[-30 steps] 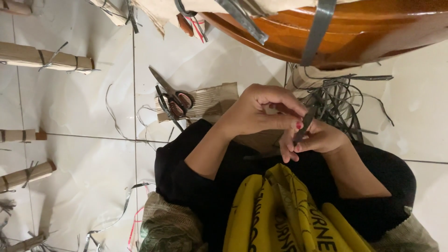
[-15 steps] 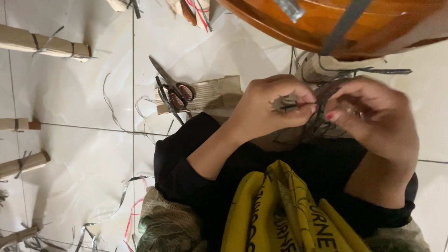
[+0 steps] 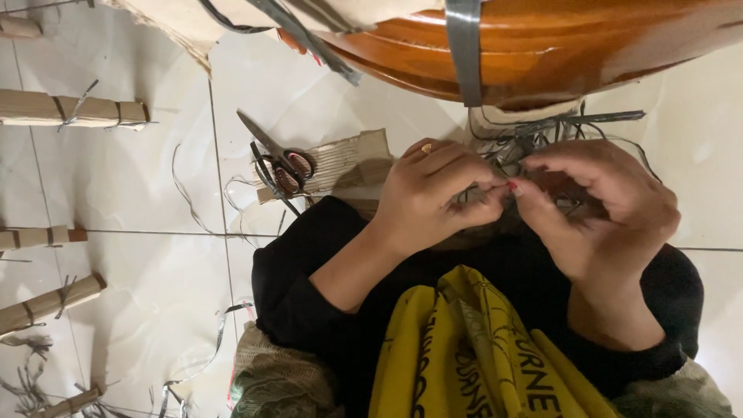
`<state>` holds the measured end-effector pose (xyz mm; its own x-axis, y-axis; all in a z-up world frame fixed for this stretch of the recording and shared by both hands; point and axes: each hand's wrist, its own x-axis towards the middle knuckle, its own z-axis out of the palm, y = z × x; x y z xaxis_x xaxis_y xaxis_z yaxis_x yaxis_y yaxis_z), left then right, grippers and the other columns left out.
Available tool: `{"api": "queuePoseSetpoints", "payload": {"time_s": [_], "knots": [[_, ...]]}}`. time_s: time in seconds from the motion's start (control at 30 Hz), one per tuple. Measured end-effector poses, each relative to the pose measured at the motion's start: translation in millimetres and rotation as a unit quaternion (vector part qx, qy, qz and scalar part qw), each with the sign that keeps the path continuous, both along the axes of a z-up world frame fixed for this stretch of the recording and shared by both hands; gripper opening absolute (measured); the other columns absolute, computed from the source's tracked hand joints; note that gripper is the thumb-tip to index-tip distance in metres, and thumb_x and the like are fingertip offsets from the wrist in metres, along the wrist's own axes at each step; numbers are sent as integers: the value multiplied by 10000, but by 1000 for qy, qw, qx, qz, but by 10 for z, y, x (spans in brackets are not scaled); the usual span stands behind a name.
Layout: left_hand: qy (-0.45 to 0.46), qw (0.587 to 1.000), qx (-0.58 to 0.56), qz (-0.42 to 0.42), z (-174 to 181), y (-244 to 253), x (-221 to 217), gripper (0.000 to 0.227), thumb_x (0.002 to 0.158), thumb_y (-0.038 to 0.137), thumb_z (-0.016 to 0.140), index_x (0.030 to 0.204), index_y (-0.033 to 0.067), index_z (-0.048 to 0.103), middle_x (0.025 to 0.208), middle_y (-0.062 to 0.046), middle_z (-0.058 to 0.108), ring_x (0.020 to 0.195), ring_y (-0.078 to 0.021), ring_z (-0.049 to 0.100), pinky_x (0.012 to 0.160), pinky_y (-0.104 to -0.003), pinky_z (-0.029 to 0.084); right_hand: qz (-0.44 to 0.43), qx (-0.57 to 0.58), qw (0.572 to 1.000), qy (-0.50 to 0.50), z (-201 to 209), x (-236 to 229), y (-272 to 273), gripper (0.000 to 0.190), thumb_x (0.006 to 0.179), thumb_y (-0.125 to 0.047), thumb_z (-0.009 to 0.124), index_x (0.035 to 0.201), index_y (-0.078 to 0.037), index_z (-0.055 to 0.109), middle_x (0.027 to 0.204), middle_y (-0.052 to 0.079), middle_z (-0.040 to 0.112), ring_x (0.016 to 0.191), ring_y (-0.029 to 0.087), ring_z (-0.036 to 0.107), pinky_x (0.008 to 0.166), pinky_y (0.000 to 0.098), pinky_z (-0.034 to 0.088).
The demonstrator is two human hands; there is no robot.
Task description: The person weaves dark flexible strips together and ties them around a wooden post or chair leg.
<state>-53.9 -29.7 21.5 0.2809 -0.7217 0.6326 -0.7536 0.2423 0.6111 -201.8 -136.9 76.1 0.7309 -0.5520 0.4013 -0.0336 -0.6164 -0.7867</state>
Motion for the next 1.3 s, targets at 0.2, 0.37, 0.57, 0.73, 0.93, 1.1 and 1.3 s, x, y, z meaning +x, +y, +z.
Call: {"api": "queuePoseSetpoints", "payload": {"time_s": [0.2, 0.37, 0.57, 0.73, 0.93, 1.1, 1.3], "knots": [[10, 1000, -10, 2, 14, 0, -9, 182, 924, 19, 735, 938, 139, 599, 859, 2, 669, 750, -182, 679, 735, -329, 518, 12, 55, 998, -2, 63, 40, 66, 117, 1039, 74, 706, 1098, 172, 686, 1015, 284, 713, 795, 273, 718, 695, 305, 560], [185, 979, -8, -87, 109, 69, 13, 55, 1011, 116, 691, 1056, 90, 671, 934, -35, 719, 817, -183, 714, 798, -329, 612, 33, 116, 993, -20, 32, 49, 92, 122, 1026, 189, 657, 1146, 208, 641, 955, 302, 684, 747, 303, 717, 716, 340, 614], [289, 949, -2, -128, 175, 88, 21, 48, 1013, 115, 691, 1050, 86, 680, 936, -42, 733, 816, -163, 709, 784, -296, 613, 37, 180, 983, -8, -13, 10, 114, 252, 1001, 216, 648, 1246, 181, 599, 1033, 293, 675, 855, 300, 717, 831, 337, 637], [355, 921, 38, -156, 137, 106, 30, 56, 1043, 145, 650, 1036, 105, 688, 918, -25, 724, 777, -117, 652, 701, -256, 539, 37, 224, 974, -15, -35, 18, 88, 288, 1001, 180, 648, 1270, 163, 549, 990, 268, 667, 807, 282, 706, 826, 329, 635], [379, 909, 54, -164, 163, 97, 23, 87, 1051, 160, 643, 1056, 91, 694, 942, -25, 736, 783, -98, 651, 700, -225, 527, 24, 236, 971, 10, -26, 23, 76, 283, 1001, 206, 654, 1253, 137, 545, 1044, 261, 662, 802, 295, 720, 789, 334, 652], [340, 927, 26, -154, 157, 88, 13, 74, 1051, 132, 646, 1092, 80, 681, 977, -59, 736, 863, -160, 709, 789, -272, 600, 52, 211, 975, -46, -127, 17, 29, 339, 970, 226, 705, 1212, 109, 498, 1040, 256, 660, 847, 270, 723, 798, 318, 666], [274, 955, 16, -115, 118, 111, 19, 126, 1070, 147, 625, 1160, 77, 678, 1046, -79, 749, 944, -215, 765, 875, -310, 665, 55, 191, 976, -87, -211, 30, 63, 236, 990, 221, 677, 1137, 144, 510, 1053, 249, 618, 978, 286, 681, 879, 339, 660]]}}
